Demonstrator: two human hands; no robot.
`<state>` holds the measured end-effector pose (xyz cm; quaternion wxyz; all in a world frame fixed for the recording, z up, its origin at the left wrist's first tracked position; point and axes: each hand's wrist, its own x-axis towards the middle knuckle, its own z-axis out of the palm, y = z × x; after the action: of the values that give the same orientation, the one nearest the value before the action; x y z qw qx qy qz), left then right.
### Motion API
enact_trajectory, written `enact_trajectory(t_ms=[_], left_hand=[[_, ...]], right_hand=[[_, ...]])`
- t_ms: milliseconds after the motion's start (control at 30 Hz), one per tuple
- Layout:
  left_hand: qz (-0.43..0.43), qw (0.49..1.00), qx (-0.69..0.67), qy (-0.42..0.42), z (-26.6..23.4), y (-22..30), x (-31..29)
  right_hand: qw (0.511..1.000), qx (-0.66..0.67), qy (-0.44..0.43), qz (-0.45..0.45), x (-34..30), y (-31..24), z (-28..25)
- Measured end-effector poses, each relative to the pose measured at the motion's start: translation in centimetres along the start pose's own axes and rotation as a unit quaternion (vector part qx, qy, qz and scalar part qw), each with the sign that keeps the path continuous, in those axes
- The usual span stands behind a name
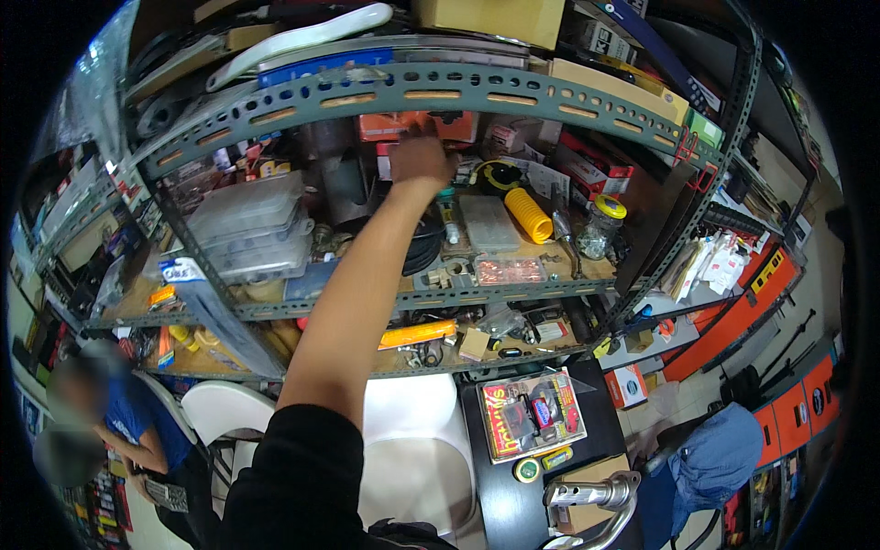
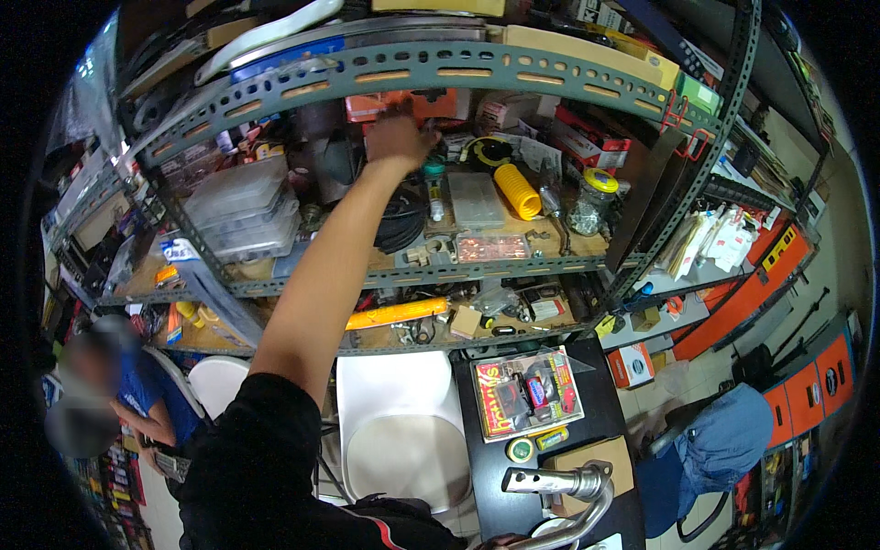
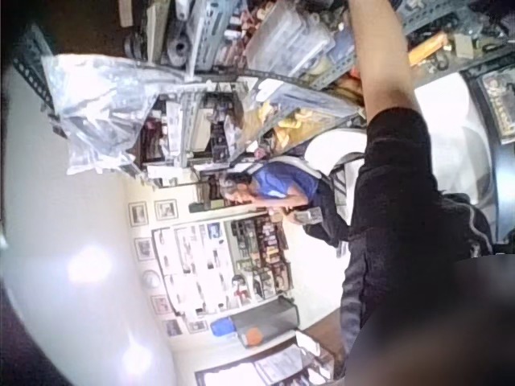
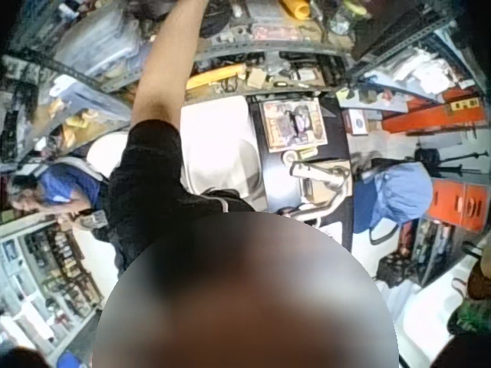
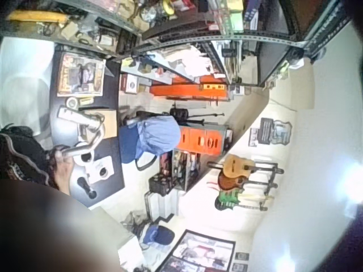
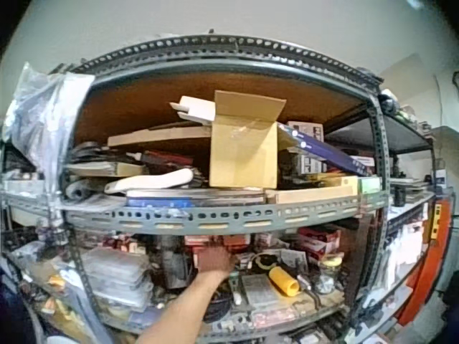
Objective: The person picks up a metal exhaust pipe and a small bottle from a shelf, then uses the bottle's brush to apply a dark adhesive to the pipe's flange. The person holds the pipe and applies the substance to the mating surface.
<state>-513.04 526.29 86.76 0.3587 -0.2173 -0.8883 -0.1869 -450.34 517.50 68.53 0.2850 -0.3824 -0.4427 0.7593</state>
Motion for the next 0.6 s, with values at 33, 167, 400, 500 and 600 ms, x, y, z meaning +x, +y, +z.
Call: enact_trajectory(t_ms=[33, 167, 400, 500, 600], left_hand=[[0.023, 0.998, -0.028, -0.046, -1.3, -0.3, -2.2], [0.091, 0.976, 0.002, -0.196, -6.2, -3.7, -9.1], [0.193, 0.874, 0.249, -0.369, -9.3, -11.9, -7.7], [0.223, 0.833, 0.309, -0.402, -8.1, -12.5, -7.8], [0.222, 0.803, 0.326, -0.447, -6.9, -13.1, -7.9]], right_hand=[[1.0, -0.002, 0.006, 0.001, 0.0, 0.2, -0.2], [0.999, 0.011, -0.032, -0.006, -0.1, 0.6, -1.0], [0.997, 0.005, -0.08, -0.014, -0.2, 0.9, -1.9], [0.996, 0.016, -0.084, -0.015, -0.2, 1.1, -1.8], [0.995, 0.027, -0.094, -0.013, -0.5, 1.3, -1.7]])
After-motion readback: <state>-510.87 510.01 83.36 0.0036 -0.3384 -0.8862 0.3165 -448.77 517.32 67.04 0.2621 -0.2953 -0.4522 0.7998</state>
